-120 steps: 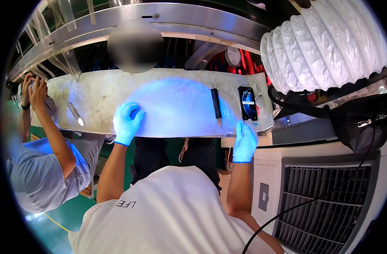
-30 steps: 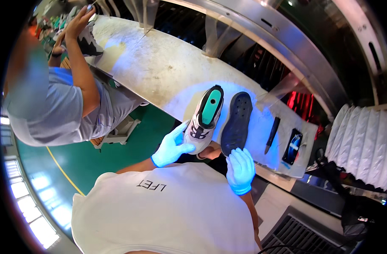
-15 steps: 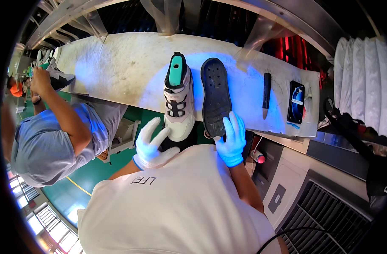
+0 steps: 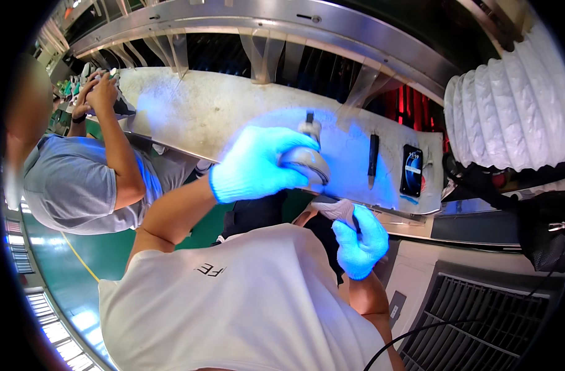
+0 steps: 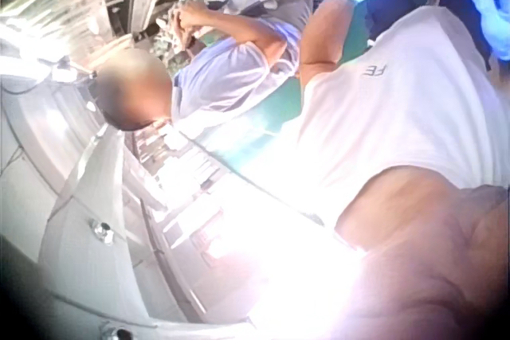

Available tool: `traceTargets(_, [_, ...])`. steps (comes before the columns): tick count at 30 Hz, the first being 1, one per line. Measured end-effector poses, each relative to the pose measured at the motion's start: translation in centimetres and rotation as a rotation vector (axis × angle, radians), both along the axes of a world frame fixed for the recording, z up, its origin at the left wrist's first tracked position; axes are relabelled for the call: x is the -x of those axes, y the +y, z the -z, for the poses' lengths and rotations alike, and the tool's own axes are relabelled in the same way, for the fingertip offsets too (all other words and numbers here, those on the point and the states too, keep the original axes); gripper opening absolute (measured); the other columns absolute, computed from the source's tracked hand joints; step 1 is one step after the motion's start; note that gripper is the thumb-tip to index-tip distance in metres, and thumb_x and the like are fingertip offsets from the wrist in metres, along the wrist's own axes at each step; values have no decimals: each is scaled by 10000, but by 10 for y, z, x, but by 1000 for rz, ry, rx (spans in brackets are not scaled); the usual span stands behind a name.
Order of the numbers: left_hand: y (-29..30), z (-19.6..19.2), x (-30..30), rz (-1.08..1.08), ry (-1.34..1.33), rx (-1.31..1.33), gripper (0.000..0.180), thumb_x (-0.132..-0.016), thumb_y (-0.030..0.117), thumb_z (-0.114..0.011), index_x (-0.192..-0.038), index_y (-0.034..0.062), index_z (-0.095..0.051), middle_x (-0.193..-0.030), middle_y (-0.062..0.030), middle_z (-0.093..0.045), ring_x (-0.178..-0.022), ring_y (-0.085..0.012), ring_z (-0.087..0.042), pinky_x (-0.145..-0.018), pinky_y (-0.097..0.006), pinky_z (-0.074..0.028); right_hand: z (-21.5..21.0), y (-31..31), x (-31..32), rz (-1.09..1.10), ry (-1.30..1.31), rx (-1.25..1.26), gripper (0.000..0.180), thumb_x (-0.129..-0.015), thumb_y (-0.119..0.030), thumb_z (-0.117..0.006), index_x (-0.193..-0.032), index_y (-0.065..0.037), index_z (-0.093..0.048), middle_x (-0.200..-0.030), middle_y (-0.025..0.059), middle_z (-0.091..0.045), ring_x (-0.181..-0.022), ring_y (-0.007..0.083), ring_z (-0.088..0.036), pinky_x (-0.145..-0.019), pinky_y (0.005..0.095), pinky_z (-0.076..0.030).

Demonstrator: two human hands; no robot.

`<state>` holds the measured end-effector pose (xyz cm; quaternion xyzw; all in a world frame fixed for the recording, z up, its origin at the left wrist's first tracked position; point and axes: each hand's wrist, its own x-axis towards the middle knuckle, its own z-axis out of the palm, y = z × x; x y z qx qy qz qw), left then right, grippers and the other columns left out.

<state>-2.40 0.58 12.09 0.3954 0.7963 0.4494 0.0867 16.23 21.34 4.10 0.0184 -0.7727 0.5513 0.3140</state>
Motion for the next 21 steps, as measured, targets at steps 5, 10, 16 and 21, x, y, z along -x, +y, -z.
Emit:
traceTargets(5, [27,73,-27,-179,-50,-394,538,-793,125,-1004,-1264,21,-765,-1276,-193,-786,-1134,-269,-787,-1004,-412,-628,-9,0,12,6,-245,438,314,-924,-4,-838,-1226,58,-777,-1191,138,-803,-1076,198,-742,-989,353,-593])
traceTargets(10, [25,82,-33,93,289,-415,342,-824,18,-926,-1119,62,-759,-1355,-266,-747,-1101,-393,-796,-951,-447,-649,-3,12,18,-87,-123,418,295,-884,41,-824,-1176,46,-782,-1104,74,-726,-1007,164,-693,-934,319,-567])
traceTargets(16, [14,90,-50,152,284,-482,226,-880,36,-824,-1099,33,-771,-1449,-331,-688,-1252,-517,-727,-1070,-511,-602,7,12,8,-147,-119,476,290,-843,55,-838,-1125,33,-774,-1061,58,-675,-956,156,-657,-883,310,-544])
traceTargets(21, [3,90,-82,49,-49,-578,330,-830,200,-942,-951,-21,-730,-1430,-389,-683,-1408,-473,-674,-1252,-589,-438,8,-16,-5,-78,-65,297,320,-825,10,-910,-1108,4,-761,-1042,69,-658,-935,177,-645,-850,324,-542])
